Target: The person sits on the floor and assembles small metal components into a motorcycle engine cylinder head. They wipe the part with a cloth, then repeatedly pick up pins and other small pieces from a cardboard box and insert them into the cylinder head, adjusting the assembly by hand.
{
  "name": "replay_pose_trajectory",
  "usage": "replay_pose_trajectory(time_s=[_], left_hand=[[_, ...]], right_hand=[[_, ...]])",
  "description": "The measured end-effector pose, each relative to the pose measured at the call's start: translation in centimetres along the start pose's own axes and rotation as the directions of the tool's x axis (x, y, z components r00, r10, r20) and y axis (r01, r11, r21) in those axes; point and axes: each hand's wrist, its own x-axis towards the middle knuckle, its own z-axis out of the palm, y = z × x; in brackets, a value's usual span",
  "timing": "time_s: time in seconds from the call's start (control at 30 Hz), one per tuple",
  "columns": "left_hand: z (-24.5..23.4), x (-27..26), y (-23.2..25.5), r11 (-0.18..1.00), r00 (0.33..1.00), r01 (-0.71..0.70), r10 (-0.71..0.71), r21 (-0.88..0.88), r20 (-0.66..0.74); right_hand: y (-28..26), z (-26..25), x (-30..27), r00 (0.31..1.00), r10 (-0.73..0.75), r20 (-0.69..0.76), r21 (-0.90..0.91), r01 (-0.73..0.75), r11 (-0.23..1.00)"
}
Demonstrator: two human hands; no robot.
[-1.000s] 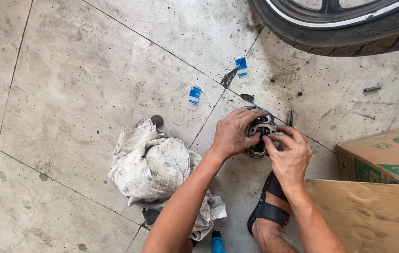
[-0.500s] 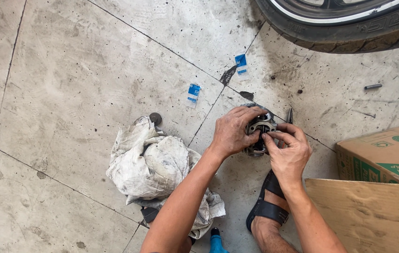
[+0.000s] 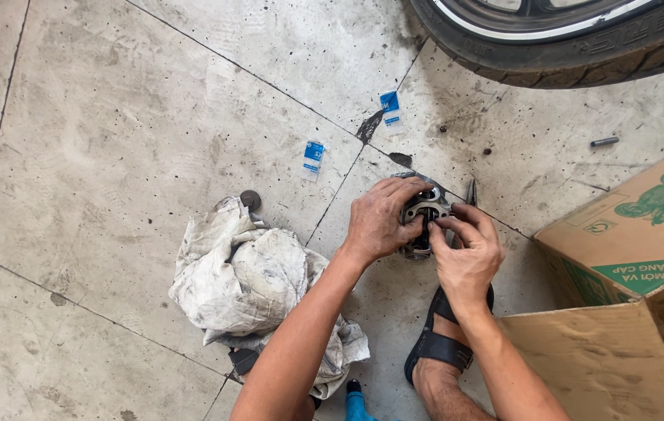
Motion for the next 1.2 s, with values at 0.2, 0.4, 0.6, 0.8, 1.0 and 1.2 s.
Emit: replay_pose_trajectory(time_s=[0.2,0.4,0.6,0.8,1.0,1.2], left_hand=[[0.1,0.0,-0.2,1.000,1.000,0.000,0.000,-0.001,0.021],[-0.1,0.0,-0.1,1.000,1.000,-0.006,0.006,-0.018,0.010],[-0.4,0.0,-0.2,0.999,1.000,-0.024,0.024,-0.035,0.016],[-0.1,-0.1,-0.3,0.999,1.000,0.001,0.000,-0.033,0.028],[-0.4,0.0,0.0,1.000,0.999,-0.001,0.002,-0.025,0.044],[-0.1,0.4,-0.3,0.999,0.997,-0.012,0.015,-0.042,0.080]], right_hand=[[-0.5,-0.1,0.1,1.000,-0.017,0.010,-0.016,0.017,1.000],[-0.3,0.1,0.0,0.998,0.059,0.025,0.050,-0.060,0.997],[-0.3,0.3,0.1,0.995,0.094,0.016,0.071,-0.095,0.993],[-0.4,0.1,0.0,0.994,0.108,0.004,0.065,-0.109,0.992],[1.0,-0.4,0.4,0.980,0.201,0.002,0.345,-0.189,0.919],[5.0,-0.6,1.1,0.894,0.394,0.212,0.472,-0.447,0.760]])
